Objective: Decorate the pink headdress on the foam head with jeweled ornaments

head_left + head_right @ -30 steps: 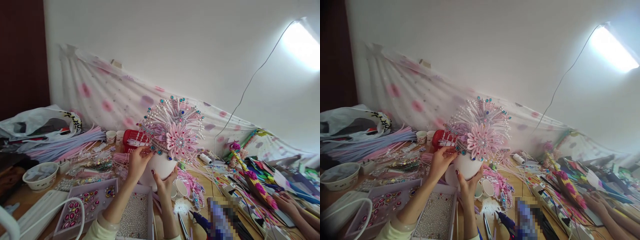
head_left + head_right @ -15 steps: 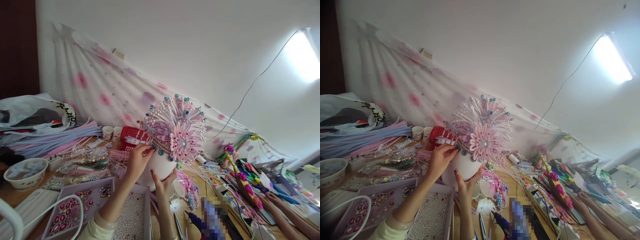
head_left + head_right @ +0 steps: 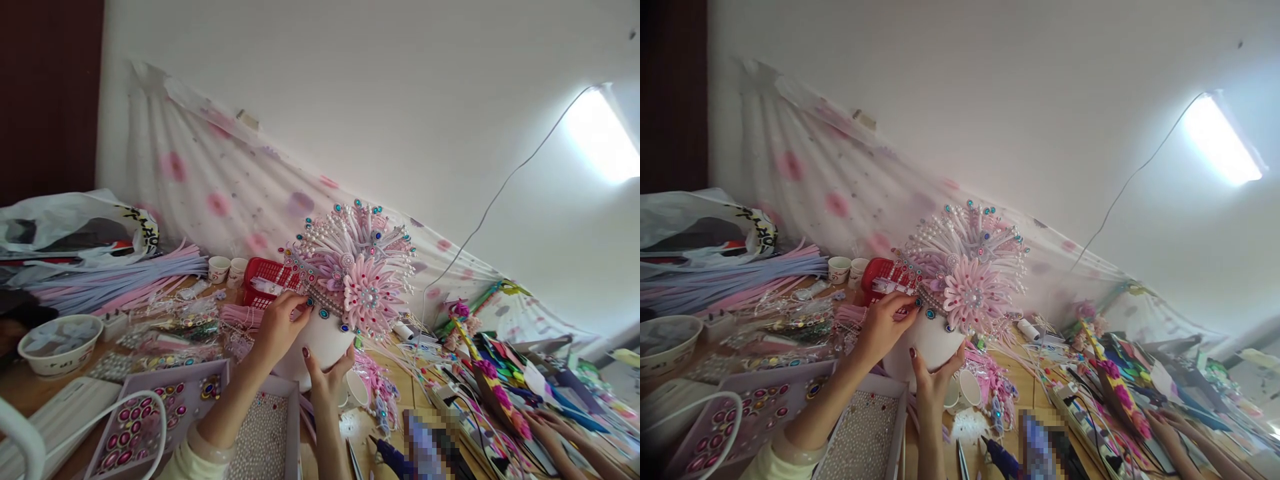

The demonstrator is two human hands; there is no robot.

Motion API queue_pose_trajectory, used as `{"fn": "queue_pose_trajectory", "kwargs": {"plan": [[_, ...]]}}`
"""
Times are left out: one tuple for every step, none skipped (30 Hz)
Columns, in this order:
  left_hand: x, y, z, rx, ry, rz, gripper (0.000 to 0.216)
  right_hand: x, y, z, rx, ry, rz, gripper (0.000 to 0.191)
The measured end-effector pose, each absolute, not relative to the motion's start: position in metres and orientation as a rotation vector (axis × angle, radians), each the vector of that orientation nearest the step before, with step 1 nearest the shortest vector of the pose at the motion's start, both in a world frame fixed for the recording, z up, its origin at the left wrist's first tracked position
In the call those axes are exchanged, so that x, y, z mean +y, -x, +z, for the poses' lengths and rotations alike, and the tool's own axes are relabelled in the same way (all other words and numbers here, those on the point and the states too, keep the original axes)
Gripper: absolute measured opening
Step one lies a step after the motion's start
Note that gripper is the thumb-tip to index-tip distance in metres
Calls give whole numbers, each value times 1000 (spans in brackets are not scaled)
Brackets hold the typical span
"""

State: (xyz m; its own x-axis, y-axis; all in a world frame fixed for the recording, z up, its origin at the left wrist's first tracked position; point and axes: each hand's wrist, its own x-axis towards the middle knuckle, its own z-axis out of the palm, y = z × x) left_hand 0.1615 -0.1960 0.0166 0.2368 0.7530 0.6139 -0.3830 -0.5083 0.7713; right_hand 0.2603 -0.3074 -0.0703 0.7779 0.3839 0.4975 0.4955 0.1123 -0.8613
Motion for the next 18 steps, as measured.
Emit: {"fn": "queue_pose_trajectory", "kwargs": {"plan": [[-196, -162, 16, 356, -1549, 1476, 21, -307, -259, -69, -696, 1500, -83, 112], [-195, -162, 15, 350, -1563, 1485, 20, -307, -258, -67, -673, 1492, -74, 113], [-195, -162, 14, 343, -1578, 1494, 19, -307, -256, -65, -672, 1476, -71, 113], [-194, -163, 13, 336, -1595, 1502, 18, -307, -255, -63, -675, 1463, -67, 113], [-193, -163, 12, 329, -1614, 1511, 18, -307, -253, -61, -680, 1457, -63, 114], [-193, -163, 11, 322, -1632, 1520, 18, -308, -253, -60, -682, 1460, -67, 114], [-192, -164, 10, 317, -1650, 1528, 18, -308, -252, -59, -684, 1470, -75, 113], [-192, -165, 9, 314, -1666, 1537, 18, -308, -252, -59, -686, 1482, -89, 112], [-191, -165, 8, 313, -1680, 1544, 18, -308, -252, -59, -688, 1491, -106, 111], [-191, -166, 7, 314, -1693, 1551, 18, -308, -252, -59, -690, 1496, -119, 108], [-191, -166, 7, 317, -1704, 1556, 17, -307, -252, -59, -690, 1497, -129, 106], [-190, -166, 6, 322, -1714, 1560, 17, -307, -252, -58, -690, 1494, -134, 103], [-190, -167, 6, 329, -1723, 1563, 17, -307, -251, -58, -691, 1488, -133, 101], [-190, -167, 5, 338, -1732, 1566, 18, -307, -251, -57, -695, 1480, -129, 100], [-190, -167, 5, 349, -1739, 1567, 18, -307, -250, -57, -702, 1474, -124, 98], [-190, -167, 5, 361, -1747, 1567, 19, -307, -251, -57, -709, 1471, -120, 96], [-190, -166, 4, 374, -1753, 1567, 20, -307, -251, -58, -711, 1474, -120, 96], [-190, -166, 4, 387, -1760, 1565, 20, -307, -252, -59, -709, 1481, -120, 96]]}}
